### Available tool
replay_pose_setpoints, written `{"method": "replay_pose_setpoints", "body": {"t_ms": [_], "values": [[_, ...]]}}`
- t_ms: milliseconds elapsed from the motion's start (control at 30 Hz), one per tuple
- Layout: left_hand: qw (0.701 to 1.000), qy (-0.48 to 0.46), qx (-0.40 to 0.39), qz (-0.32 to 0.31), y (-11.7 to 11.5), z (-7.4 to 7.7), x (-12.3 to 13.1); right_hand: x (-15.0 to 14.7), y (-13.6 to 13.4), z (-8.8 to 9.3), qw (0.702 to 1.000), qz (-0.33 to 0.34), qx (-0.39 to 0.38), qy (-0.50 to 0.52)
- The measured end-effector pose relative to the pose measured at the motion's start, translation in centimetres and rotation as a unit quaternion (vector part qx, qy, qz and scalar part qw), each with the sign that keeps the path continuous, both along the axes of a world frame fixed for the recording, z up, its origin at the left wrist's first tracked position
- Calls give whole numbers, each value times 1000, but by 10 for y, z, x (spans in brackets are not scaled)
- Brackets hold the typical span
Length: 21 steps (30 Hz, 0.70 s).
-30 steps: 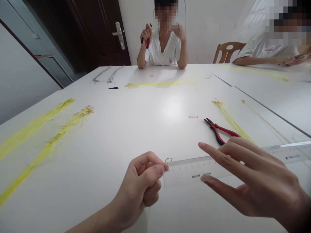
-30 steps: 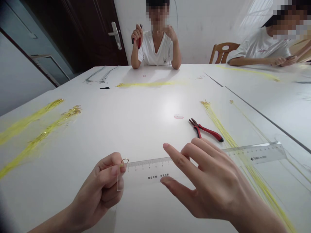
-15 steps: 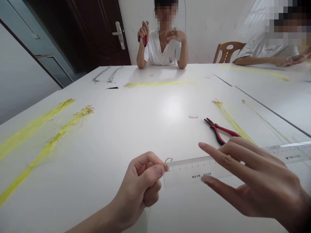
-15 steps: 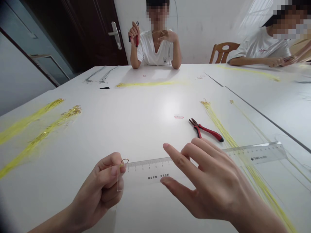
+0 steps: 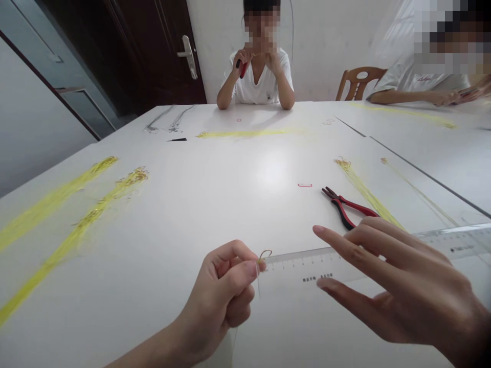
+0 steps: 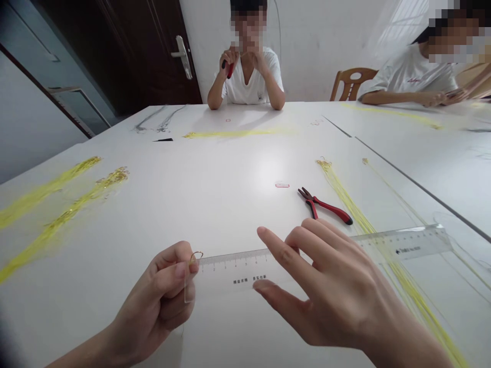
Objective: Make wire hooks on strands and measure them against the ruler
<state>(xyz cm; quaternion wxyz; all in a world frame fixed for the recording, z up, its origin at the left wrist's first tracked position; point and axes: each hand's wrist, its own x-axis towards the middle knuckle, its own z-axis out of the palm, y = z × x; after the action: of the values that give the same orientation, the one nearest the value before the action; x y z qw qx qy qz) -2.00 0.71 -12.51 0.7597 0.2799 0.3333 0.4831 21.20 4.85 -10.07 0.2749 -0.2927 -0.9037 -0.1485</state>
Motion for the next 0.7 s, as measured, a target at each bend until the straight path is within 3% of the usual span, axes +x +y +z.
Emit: {"method": "replay_pose_setpoints", "body": {"t_ms": [200, 333, 433, 700], "values": [[999, 29, -12, 5, 0, 2, 0, 5, 1, 2, 999, -13, 24, 27], [999, 33, -15, 10, -1, 7, 1, 12, 12, -4, 987, -123, 80, 61], [999, 28, -11, 15, -2, 11, 1, 12, 21, -17, 980, -188, 61, 7], [999, 30, 12, 33, -4, 19, -1, -25, 11, -43, 983, -134, -62, -108]]}}
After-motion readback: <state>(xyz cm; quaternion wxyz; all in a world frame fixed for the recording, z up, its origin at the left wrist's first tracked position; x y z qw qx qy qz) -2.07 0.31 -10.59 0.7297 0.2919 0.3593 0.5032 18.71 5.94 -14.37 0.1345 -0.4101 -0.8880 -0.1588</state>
